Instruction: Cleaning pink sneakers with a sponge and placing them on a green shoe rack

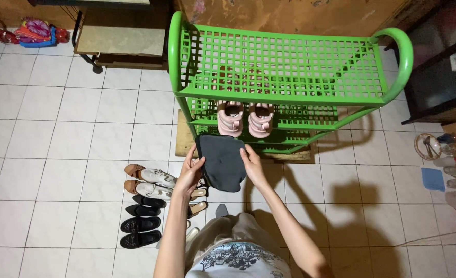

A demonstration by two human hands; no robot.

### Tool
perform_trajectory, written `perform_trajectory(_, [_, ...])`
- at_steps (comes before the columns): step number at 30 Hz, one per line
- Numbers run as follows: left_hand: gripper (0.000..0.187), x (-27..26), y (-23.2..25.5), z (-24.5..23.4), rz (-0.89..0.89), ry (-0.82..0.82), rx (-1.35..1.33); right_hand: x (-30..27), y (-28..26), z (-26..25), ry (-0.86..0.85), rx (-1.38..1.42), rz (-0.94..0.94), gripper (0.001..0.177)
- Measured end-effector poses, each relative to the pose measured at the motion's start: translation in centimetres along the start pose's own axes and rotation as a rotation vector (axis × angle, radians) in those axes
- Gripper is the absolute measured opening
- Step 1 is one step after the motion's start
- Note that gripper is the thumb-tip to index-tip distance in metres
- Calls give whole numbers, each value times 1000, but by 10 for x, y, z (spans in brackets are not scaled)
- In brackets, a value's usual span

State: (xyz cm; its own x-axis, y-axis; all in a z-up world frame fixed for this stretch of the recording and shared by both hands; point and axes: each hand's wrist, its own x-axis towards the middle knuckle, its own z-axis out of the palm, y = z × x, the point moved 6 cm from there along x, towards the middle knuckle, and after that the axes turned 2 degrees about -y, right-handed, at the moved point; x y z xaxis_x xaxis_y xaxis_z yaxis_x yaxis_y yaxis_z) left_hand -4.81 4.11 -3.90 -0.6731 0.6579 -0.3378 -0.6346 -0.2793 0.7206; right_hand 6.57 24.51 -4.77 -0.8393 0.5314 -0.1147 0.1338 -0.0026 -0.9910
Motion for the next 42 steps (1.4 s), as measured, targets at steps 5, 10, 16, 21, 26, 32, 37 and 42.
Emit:
perform_trajectory(5, [70,6,-4,-16,40,36,301,3,13,-2,-15,29,10,42])
perform_trajectory(10, [69,-4,22,0,227,17,441,-7,-19,3,-112,276,243,45])
perform_trajectory(16, [73,-24,65,21,269,117,371,-20,-37,2,-221,518,359,66])
perform_trajectory(21, [51,-24,41,-4,181,90,480,-24,-36,-4,-310,171,258,48])
perform_trajectory(26, [61,-31,48,6,166,68,493,-35,-70,6,-351,38,154,57])
perform_trajectory(32, [69,-20,32,-14,141,80,444,-40,-74,3,-432,-146,249,71])
perform_trajectory(37, [73,-17,28,-21,152,91,391,-41,-45,-4,-551,128,236,73])
perform_trajectory(42, [74,-18,27,-18,149,122,415,-33,11,-24,-363,55,470,46])
